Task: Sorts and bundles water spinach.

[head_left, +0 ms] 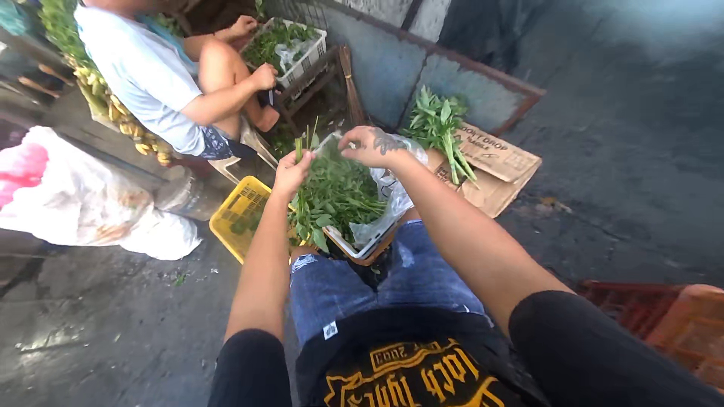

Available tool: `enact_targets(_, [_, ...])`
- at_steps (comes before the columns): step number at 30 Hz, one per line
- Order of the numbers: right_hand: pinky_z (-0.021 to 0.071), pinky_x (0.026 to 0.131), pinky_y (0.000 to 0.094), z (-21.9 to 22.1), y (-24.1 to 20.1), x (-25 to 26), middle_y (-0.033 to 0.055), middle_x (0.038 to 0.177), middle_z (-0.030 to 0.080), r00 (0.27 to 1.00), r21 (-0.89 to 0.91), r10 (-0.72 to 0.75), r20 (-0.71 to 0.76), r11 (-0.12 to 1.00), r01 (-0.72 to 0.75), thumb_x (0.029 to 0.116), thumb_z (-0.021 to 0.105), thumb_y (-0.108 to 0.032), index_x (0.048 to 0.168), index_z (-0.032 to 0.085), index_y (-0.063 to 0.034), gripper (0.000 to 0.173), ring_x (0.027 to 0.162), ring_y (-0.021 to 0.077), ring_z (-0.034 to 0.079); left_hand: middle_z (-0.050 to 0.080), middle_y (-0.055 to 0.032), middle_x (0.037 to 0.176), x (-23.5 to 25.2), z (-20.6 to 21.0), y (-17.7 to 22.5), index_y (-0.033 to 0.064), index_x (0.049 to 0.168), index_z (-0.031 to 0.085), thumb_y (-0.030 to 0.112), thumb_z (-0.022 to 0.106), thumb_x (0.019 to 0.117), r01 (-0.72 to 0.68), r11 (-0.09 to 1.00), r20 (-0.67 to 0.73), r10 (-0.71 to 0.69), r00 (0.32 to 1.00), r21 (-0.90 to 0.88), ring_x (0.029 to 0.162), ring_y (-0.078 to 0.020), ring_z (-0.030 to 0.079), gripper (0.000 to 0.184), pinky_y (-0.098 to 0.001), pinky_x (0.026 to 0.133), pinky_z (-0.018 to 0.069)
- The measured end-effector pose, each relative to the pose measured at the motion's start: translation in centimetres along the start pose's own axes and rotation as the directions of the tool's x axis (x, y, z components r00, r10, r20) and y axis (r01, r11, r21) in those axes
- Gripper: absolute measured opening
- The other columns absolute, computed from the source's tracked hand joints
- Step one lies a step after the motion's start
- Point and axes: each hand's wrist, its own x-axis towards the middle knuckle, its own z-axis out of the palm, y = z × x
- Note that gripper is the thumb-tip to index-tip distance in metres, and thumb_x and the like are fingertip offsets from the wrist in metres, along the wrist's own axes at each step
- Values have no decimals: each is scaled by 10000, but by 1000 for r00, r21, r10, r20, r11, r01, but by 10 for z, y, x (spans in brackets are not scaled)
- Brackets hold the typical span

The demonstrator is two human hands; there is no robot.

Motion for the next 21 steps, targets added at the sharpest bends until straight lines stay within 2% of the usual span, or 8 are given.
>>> enact_targets(3, [512,1021,537,9,-12,6,130,1258,667,993,56,78,-84,996,-73,931,726,-471,1327,641,-108,544,1161,291,642,642,-2,801,-3,5,-2,62,1086,690,198,572,1062,7,1000,-2,-7,1000,-10,518,-48,417,182,-204,478,363])
enact_targets(6, [585,904,481,26,-18,15,118,1106,711,997,254,12,-72,967,6,945,741,-342,1384,593,-111,518,968,241,704,608,11,766,-7,14,-4,66,1066,687,181,569,1060,13,1000,27,-13,1000,-17,525,-44,414,164,-205,484,359])
enact_targets(9, [571,907,428,35,-17,16,71,993,739,988,216,-140,-57,965,150,1002,664,-253,1100,741,-86,209,930,174,703,627,6,786,-12,17,0,56,1039,680,161,567,1058,44,999,39,-44,998,1,536,-44,421,156,-209,492,361])
enact_targets(11, [552,939,457,29,-17,13,87,984,744,981,85,-159,-112,982,169,1017,630,-225,1004,767,-79,201,958,203,702,618,7,769,-14,10,0,54,1035,691,158,575,1053,59,997,23,-60,998,46,528,-47,411,157,-213,488,351])
enact_targets(14, [545,959,498,15,-11,10,112,1057,733,985,14,-39,-166,999,42,1022,617,-250,1101,734,-74,226,1017,250,698,586,13,728,-17,-6,-11,57,1010,697,171,587,1050,73,995,-17,-72,997,74,515,-47,389,164,-218,482,336])
enact_targets(17, [478,1079,570,13,-6,12,185,1358,631,999,7,8,42,1000,-9,979,683,-428,1505,463,-55,682,1238,347,623,571,12,708,-22,-10,-10,58,1011,696,171,585,1052,96,993,-41,-93,995,71,508,-49,376,164,-217,477,324])
enact_targets(19, [575,953,495,21,-12,10,169,1352,624,995,146,-72,-73,986,82,992,660,-395,1563,400,-117,687,1112,297,679,567,11,706,-27,-1,-4,94,1003,693,212,574,1060,107,986,-31,-104,994,127,485,-51,359,177,-209,454,304])
enact_targets(21, [610,853,408,29,-25,11,105,1239,685,968,213,-122,-219,962,169,1011,633,-306,1466,547,-146,491,990,206,705,619,2,763,-26,7,-3,100,1019,699,233,569,1066,94,976,-1,-96,995,197,523,-68,417,192,-234,489,357])
